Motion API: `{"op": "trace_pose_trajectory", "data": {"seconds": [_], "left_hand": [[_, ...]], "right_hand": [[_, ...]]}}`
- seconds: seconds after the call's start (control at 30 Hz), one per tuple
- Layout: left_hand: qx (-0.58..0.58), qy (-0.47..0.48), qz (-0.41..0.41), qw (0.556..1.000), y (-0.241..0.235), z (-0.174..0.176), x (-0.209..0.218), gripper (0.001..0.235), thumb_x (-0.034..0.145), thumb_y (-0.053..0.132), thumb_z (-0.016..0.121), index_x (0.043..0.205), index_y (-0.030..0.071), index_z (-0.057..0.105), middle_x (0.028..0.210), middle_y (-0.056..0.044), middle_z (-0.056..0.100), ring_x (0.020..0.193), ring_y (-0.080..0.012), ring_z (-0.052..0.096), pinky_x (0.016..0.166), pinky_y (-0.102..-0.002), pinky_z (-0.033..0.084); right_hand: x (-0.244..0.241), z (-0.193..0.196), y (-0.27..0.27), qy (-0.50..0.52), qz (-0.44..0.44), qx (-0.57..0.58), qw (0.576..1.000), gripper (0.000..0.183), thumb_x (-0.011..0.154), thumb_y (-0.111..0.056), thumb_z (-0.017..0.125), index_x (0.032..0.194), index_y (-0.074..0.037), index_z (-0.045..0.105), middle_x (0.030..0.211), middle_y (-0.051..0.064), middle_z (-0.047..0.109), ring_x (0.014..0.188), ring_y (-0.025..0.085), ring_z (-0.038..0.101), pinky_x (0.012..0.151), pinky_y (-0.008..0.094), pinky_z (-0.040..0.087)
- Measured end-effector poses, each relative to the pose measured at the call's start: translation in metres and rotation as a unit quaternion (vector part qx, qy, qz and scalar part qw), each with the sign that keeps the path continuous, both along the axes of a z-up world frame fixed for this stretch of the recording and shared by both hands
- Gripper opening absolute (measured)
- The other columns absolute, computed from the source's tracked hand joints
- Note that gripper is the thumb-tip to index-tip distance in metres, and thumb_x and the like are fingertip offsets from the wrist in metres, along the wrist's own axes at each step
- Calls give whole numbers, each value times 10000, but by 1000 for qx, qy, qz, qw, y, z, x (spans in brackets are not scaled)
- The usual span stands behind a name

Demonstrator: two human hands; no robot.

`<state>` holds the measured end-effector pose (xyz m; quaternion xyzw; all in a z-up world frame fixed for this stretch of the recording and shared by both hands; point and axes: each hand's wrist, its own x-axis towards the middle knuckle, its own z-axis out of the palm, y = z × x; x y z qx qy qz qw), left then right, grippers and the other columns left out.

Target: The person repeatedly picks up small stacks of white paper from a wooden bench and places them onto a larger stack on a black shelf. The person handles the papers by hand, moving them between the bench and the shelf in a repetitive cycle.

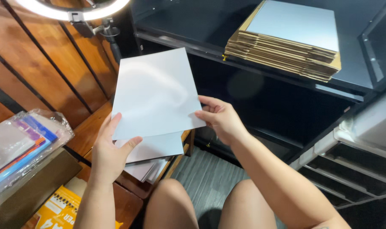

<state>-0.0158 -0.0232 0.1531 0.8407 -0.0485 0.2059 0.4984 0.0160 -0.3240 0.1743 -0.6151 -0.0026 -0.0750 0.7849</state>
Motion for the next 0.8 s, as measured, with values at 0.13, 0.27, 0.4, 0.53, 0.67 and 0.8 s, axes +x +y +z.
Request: {"op": "trace_pose_trajectory", "data": {"seconds": [0.13,0.27,0.4,0.53,0.67,0.8], "left_hand": [[3,-31,-35,999,-29,43,5,855,773,296,883,1512,76,513,1631,-158,414,1481,-316,413,1129,-401,455],[21,-91,-77,993,-64,86,16,813,790,308,890,1475,33,549,1592,-202,455,1440,-370,461,1118,-437,469],[49,-133,-132,981,-100,119,36,794,822,337,888,1466,10,558,1558,-217,474,1418,-370,486,1067,-396,517],[40,-153,-174,972,-143,135,63,790,824,366,892,1455,20,567,1557,-187,481,1427,-342,486,1045,-328,526],[35,-158,-234,958,-180,151,83,757,869,331,870,1464,-9,548,1559,-217,462,1434,-368,470,1054,-327,522],[49,-139,-299,943,-211,172,93,732,926,328,822,1489,-14,504,1593,-224,411,1478,-370,403,1126,-384,465]], "right_hand": [[-7,35,-41,-32,-24,-24,999,595,803,65,808,1371,28,635,839,129,724,752,215,760,673,352,674],[-25,79,-73,-72,-74,-19,994,602,808,80,794,1382,38,616,862,142,727,786,225,767,709,341,671],[-32,110,-115,-94,-119,-31,988,608,801,70,801,1379,37,614,915,115,739,770,163,752,638,228,645],[-32,128,-162,-103,-152,-39,982,618,793,72,812,1375,50,602,947,127,750,760,152,740,606,199,638],[-31,137,-203,-106,-198,-32,974,586,787,89,805,1343,50,623,944,110,751,745,142,739,593,167,631],[-33,145,-230,-104,-241,-14,965,579,769,106,820,1316,57,640,893,119,712,755,150,725,626,183,638]]}}
